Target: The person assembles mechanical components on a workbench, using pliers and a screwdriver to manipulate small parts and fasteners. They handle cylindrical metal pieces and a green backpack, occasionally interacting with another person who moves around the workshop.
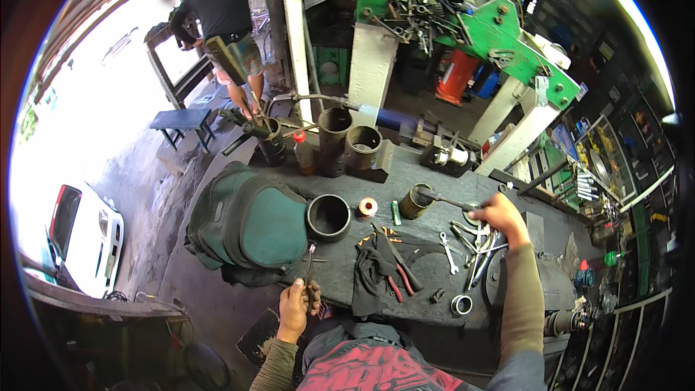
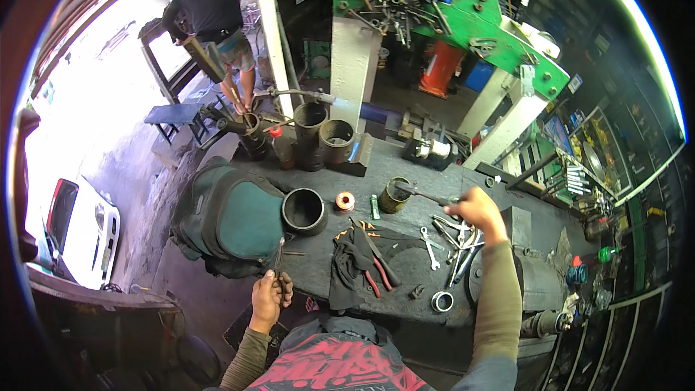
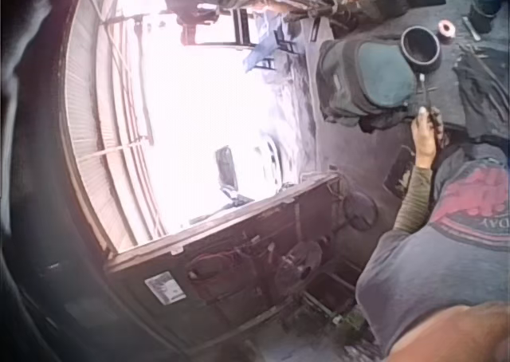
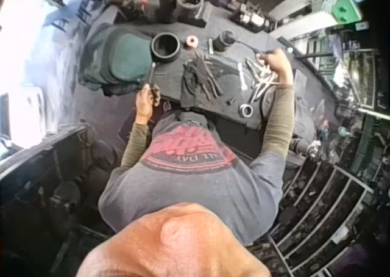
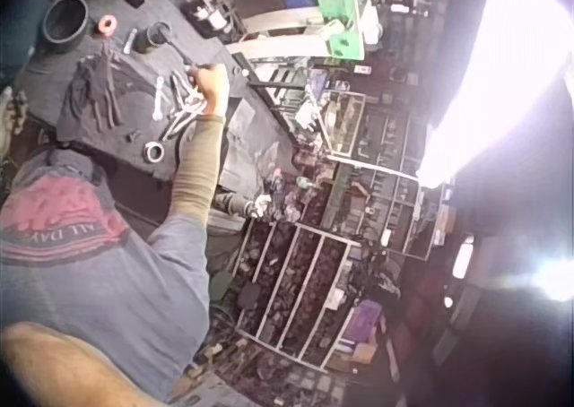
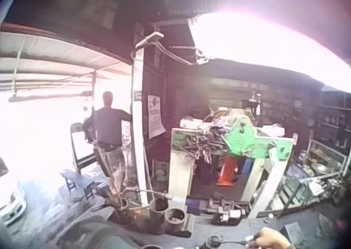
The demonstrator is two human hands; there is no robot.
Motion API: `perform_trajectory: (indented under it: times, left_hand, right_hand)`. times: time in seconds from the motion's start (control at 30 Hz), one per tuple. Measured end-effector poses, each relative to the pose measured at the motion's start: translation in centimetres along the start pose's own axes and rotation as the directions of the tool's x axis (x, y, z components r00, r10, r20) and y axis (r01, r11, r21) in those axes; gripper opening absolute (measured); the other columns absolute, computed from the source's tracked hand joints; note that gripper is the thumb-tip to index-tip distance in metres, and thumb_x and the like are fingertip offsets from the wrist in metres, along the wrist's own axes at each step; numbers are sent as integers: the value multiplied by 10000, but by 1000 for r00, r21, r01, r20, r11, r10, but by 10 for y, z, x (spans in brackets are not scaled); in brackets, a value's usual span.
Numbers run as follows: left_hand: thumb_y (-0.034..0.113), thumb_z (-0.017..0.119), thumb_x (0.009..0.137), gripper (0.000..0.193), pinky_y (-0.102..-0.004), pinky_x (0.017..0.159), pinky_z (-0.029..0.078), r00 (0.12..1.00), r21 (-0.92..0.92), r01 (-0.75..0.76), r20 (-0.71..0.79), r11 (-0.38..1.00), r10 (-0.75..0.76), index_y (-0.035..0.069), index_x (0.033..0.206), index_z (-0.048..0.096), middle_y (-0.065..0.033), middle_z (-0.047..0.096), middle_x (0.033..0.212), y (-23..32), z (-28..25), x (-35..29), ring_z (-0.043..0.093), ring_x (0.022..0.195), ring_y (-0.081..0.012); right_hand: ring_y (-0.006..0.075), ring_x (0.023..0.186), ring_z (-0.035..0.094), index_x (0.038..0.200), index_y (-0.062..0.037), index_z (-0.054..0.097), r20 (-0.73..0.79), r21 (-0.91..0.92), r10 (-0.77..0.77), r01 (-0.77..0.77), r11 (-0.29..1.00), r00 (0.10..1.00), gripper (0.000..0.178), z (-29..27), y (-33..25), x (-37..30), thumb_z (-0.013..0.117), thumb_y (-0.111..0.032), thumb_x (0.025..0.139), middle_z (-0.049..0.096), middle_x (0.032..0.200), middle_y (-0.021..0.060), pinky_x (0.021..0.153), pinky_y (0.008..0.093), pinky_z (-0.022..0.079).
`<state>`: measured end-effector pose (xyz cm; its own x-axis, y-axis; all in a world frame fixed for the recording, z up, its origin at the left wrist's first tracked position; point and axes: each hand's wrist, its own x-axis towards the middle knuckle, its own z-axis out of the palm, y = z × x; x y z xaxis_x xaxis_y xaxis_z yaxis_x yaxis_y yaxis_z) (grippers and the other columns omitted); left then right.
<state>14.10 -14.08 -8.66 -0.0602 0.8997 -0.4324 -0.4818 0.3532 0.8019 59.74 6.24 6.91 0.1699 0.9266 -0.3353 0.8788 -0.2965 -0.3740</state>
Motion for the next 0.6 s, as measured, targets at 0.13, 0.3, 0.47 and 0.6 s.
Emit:
perform_trajectory:
  times: [0.13,0.3,0.47,0.6]
  left_hand:
    - [477,457,1064,507,-258,505,432,999,-37,-23,-45,999,22,3,1016,630,-62,636,789,0,-15,3,570,612,-128]
    - [461,451,1066,481,-264,509,433,1000,13,-28,14,1000,28,15,1013,625,-64,636,791,21,-6,10,570,622,-135]
    - [445,442,1077,498,-238,522,432,994,104,-100,51,990,95,4,1002,663,-34,640,786,40,11,7,563,611,-98]
    - [424,435,1078,487,-240,522,432,994,72,-110,-3,991,111,1,1002,664,-40,641,785,35,4,-5,563,610,-104]
  right_hand:
    - [94,469,498,774,-23,687,67,675,-11,-37,737,998,293,24,9,-43,804,-280,850,596,619,18,405,271,335]
    - [99,504,491,866,-34,618,-28,955,-94,54,291,995,251,97,-98,-39,697,-261,940,559,683,22,407,258,342]
    - [111,552,519,921,-30,565,-89,995,-75,92,45,993,197,148,-194,-6,692,-173,964,568,753,38,415,249,389]
    - [122,574,545,939,-38,561,-100,993,-53,96,-74,994,202,179,-242,-4,688,-188,985,571,774,34,435,260,435]
